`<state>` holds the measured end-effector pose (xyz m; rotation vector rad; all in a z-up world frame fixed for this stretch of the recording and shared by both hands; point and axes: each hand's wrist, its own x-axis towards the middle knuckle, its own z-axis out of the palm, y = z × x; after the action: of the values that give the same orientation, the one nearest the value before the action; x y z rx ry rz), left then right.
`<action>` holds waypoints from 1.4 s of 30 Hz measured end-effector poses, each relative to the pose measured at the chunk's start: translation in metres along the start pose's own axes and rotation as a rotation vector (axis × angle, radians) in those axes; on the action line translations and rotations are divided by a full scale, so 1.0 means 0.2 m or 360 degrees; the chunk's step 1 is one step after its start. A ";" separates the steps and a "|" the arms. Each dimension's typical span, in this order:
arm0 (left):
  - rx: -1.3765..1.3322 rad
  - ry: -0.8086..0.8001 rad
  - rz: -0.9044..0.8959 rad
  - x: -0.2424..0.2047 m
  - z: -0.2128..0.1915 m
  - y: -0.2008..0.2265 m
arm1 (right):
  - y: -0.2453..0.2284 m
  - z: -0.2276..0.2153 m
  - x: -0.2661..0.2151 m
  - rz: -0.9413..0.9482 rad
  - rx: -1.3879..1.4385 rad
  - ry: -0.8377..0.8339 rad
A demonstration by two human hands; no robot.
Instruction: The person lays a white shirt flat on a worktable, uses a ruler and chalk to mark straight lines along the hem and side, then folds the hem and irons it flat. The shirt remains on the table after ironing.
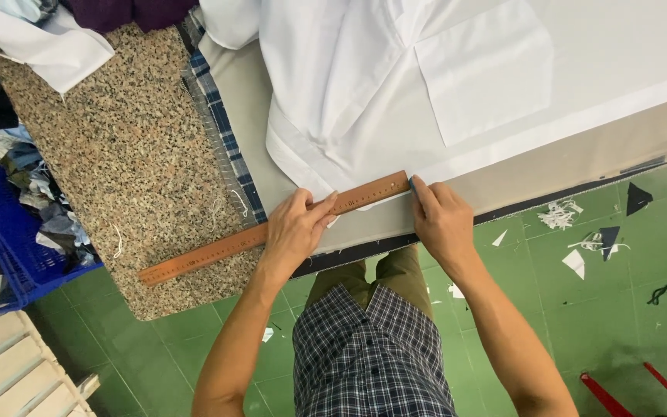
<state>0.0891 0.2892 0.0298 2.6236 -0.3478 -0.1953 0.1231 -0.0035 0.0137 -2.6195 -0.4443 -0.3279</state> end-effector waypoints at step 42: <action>-0.1133 0.0630 -0.0600 0.44 0.19 1.10 | 1.90 -1.13 0.59 0.1789 0.2191 -0.0237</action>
<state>0.1194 0.0610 0.0955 1.9291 0.3086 0.0740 0.3354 -0.4003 0.0936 -1.1880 0.6065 0.4280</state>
